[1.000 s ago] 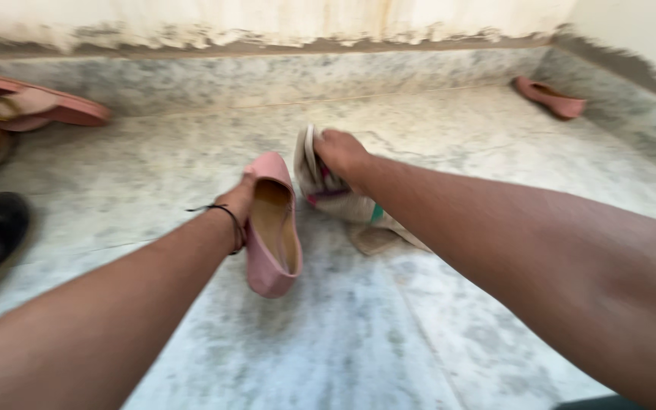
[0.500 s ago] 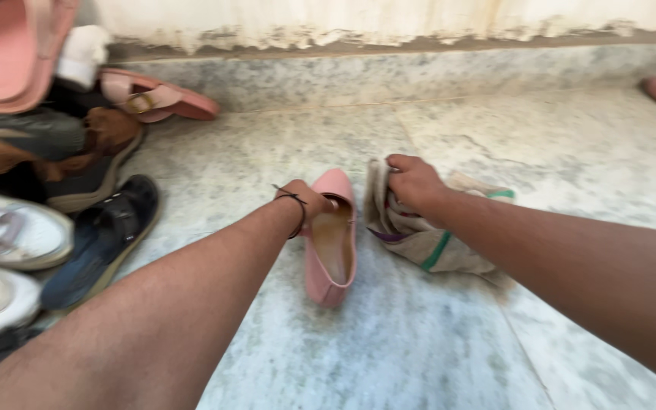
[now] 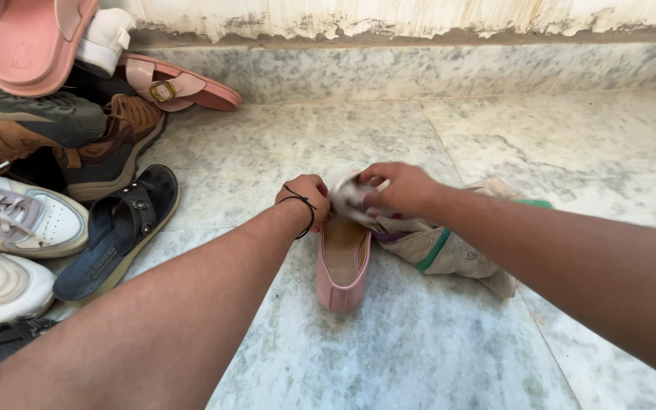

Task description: The person wipes a pink flat shoe with a cloth, cleaning the interior and exterior surfaces. They rotate the shoe to wipe different sides and the sole, then place it aside and repeat the process on a second pink flat shoe.

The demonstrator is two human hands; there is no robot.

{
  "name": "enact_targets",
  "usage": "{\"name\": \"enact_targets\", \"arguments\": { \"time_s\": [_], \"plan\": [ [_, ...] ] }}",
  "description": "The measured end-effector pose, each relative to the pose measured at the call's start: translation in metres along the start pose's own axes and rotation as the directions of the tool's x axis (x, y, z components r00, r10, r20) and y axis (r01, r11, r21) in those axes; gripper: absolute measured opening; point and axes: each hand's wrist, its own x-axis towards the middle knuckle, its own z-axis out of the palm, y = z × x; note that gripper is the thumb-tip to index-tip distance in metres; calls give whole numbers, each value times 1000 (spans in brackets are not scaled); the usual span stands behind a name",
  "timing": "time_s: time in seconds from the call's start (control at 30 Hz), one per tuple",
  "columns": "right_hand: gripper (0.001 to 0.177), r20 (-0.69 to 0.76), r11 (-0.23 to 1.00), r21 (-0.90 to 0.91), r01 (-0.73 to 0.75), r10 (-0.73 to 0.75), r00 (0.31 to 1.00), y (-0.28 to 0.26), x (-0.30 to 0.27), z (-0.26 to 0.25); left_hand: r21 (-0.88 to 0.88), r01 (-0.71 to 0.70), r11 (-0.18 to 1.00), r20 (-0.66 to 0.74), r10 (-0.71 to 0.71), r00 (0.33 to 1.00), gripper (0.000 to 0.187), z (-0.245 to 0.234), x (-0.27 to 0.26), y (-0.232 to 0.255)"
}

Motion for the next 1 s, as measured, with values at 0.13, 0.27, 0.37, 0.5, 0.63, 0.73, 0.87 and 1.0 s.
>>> {"name": "enact_targets", "arguments": {
  "time_s": [0.13,0.27,0.37,0.5,0.63,0.73,0.87,1.0],
  "plan": [
    [78,-44,939,-335,79,-99,994,-2,-1,18,26,-3,1000,26,2,1000,28,-3,2,-1],
    [73,-35,834,-544,90,-129,991,-18,18,31,285,-83,955,69,66,995,24,-4,9,5],
    [55,-24,746,-659,92,-143,989,-27,33,36,306,-98,947,63,82,995,27,-4,10,-1],
    [50,-55,709,-703,60,-138,989,-25,38,43,70,-103,992,107,95,990,31,-7,16,-9],
    [53,-145,750,-661,30,-166,975,-21,30,54,-73,-99,992,140,108,984,36,-9,19,-14],
    [69,-151,756,-654,5,-137,979,-26,29,60,-40,-99,994,130,103,986,33,-9,16,-13],
    [64,-200,747,-665,-12,-162,966,-29,29,57,-39,-78,996,121,82,989,29,-7,8,-7],
    [72,-235,805,-589,-68,-91,968,-25,22,55,-28,-63,998,140,66,988,30,-6,6,-8]
  ]
}}
